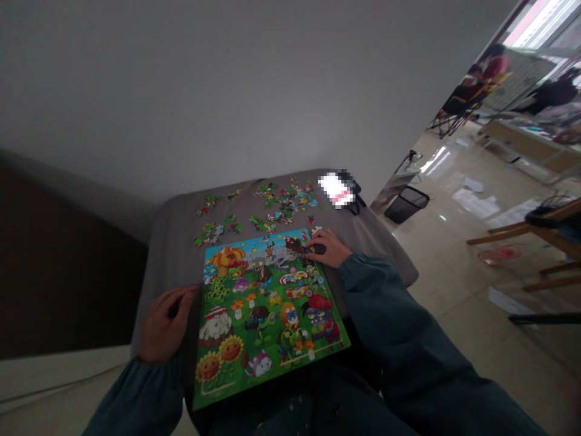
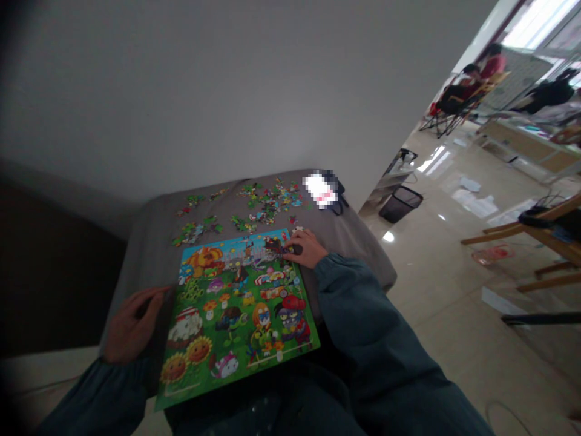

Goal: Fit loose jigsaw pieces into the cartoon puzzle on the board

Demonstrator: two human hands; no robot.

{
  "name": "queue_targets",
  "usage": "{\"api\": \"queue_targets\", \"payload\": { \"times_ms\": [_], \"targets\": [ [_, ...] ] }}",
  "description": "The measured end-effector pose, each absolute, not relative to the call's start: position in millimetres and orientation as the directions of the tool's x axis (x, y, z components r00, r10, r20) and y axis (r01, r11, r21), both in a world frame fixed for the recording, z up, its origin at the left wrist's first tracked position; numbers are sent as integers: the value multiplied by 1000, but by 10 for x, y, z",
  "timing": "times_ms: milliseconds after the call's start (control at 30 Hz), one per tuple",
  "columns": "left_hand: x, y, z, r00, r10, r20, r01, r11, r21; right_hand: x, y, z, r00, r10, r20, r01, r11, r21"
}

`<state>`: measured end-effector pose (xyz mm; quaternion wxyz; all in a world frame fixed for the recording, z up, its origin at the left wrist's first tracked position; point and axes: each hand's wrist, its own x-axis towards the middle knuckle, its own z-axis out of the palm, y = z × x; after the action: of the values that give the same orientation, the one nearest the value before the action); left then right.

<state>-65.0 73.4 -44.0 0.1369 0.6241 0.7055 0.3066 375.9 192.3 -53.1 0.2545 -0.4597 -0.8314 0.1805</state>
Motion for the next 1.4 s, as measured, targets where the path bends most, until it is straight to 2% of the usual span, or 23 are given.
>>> {"api": "queue_targets", "payload": {
  "times_ms": [167,300,567,1400],
  "targets": [
    [-643,746,-437,-170,965,201,805,19,592,3738,1902,-500,-451,846,285,665,532,-524],
    [-636,746,-434,-170,966,194,808,24,588,3641,1826,-443,-524,795,306,659,606,-445],
    [-643,730,-417,-165,967,195,819,24,574,3496,1738,-391,-620,752,222,679,657,-328],
    [-603,730,-388,-158,966,205,809,8,587,3517,1753,-407,-593,773,224,699,633,-334]
  ]
}}
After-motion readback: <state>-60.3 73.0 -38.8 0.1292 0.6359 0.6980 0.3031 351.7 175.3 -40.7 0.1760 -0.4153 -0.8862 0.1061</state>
